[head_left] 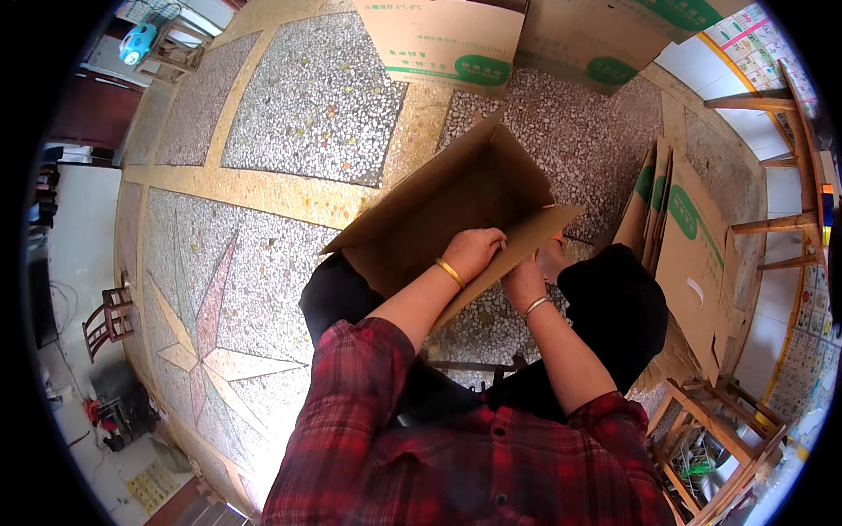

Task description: The person sits on the floor and assembles flat-packed cardboard boxes. They fold the side flaps, insert white plastic handles into the designated slots, and secure the box structure. The person repeats this process for multiple boxes, stacking the finished ones nearby.

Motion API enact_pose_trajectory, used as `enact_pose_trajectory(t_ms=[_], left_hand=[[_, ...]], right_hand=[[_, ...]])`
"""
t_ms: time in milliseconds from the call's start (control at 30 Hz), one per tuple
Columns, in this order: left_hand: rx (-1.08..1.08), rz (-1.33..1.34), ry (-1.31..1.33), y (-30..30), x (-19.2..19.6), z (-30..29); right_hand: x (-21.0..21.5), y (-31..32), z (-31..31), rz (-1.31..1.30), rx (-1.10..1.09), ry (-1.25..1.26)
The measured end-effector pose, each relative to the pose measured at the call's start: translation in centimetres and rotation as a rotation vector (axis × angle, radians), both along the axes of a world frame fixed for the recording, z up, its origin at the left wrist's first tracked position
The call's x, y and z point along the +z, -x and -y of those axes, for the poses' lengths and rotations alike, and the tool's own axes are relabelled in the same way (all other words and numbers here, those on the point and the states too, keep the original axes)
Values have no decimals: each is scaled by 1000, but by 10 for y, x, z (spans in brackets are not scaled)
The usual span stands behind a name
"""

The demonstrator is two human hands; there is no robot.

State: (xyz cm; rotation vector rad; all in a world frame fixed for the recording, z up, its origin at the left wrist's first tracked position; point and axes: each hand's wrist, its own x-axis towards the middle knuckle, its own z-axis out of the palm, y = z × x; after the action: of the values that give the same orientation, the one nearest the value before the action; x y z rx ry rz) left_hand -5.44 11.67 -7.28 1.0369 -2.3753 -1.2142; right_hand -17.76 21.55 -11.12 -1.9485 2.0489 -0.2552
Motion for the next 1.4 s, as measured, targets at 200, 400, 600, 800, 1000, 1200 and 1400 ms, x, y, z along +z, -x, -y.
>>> enact_pose_trajectory(t_ms=[200,400,600,800,1000,1200,1400], left_hand=[[-32,30,10,1,3,3],[-76,92,-42,-2,13,4],[47,50,-76,1,0,-2],[-87,45,-106,-4,-4,-3],[-103,45,-49,-9,-15,-1],[-97,3,-43,-9,-12,1],[-177,26,-92,-21,-14,2]], right_hand=[[-1,-5,6,91,-73,-17],[-3,-6,8,244,-137,14],[-1,-24,-2,714,-429,-113],[44,-30,-13,489,-181,-242],[61,-36,-27,293,-184,-233],[81,-39,-34,240,-232,-230],[69,-32,-41,544,114,-54]])
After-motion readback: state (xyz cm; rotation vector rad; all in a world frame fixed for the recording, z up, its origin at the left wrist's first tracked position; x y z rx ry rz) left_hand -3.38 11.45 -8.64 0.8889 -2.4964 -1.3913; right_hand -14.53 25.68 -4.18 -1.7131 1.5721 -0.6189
